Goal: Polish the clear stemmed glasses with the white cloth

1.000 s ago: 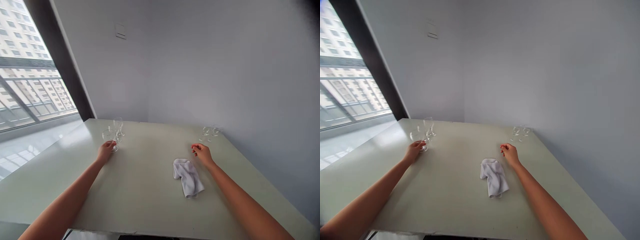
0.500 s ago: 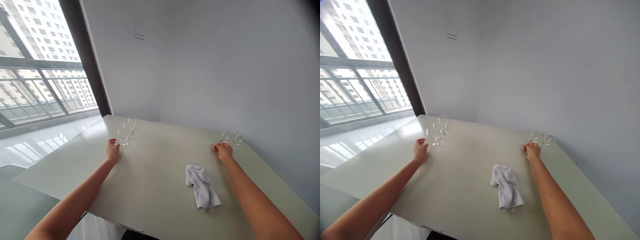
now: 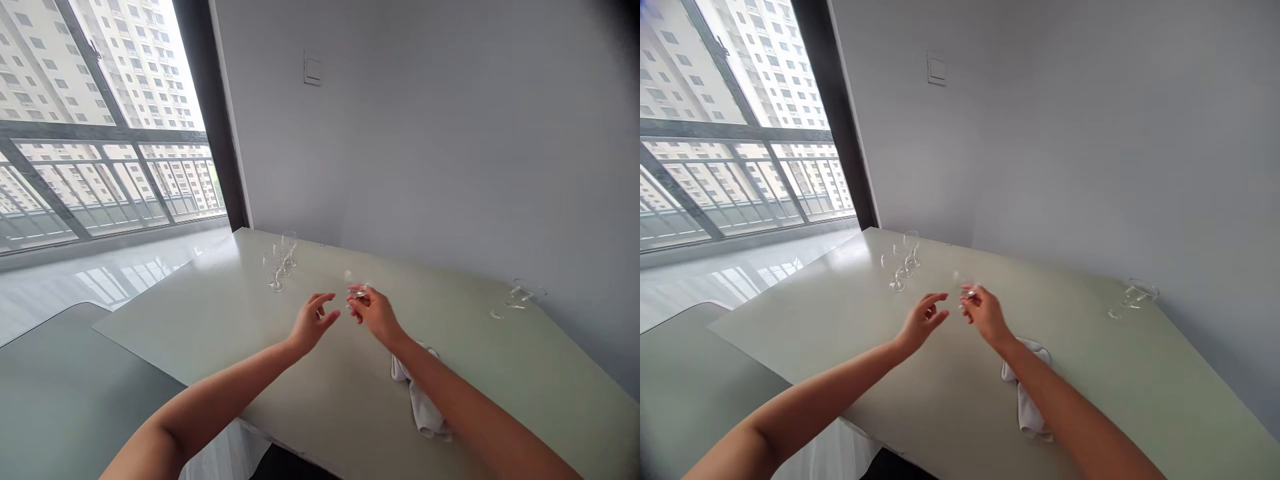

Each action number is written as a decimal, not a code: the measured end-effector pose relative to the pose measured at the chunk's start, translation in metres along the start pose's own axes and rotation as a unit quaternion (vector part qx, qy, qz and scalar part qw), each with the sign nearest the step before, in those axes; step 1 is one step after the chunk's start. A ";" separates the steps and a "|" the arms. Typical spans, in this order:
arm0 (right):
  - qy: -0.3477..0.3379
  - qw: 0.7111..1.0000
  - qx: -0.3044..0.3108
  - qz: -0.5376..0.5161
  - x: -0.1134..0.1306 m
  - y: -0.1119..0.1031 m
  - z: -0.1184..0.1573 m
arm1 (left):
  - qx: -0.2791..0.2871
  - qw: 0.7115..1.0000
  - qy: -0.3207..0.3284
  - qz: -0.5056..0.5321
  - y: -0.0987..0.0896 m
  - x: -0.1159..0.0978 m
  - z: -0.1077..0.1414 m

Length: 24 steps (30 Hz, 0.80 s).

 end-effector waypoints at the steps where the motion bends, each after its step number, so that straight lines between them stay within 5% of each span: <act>1: -0.009 0.999 0.030 0.013 0.009 0.019 0.007 | -0.001 1.000 -0.005 0.020 0.007 -0.002 0.002; 4: -0.040 0.995 0.074 0.055 0.027 0.050 0.021 | -0.034 0.994 -0.054 0.089 0.011 0.000 0.004; 8: -0.044 0.988 0.134 0.068 0.034 0.043 0.025 | -0.071 0.987 -0.092 0.111 -0.022 0.016 -0.001; 15: 0.058 0.994 -0.066 0.059 0.000 -0.063 0.023 | -0.158 0.978 -0.133 0.031 -0.109 0.063 -0.015; 24: 0.143 0.934 -0.328 -0.008 -0.078 -0.194 0.057 | -0.158 0.969 -0.165 -0.092 -0.129 0.095 -0.030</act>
Point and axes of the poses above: each hand's wrist, its own z-axis away from the middle knuckle, its own y-axis out of the palm, x = y × z, the point moved 1 cm from there along -z, towards the middle knuckle
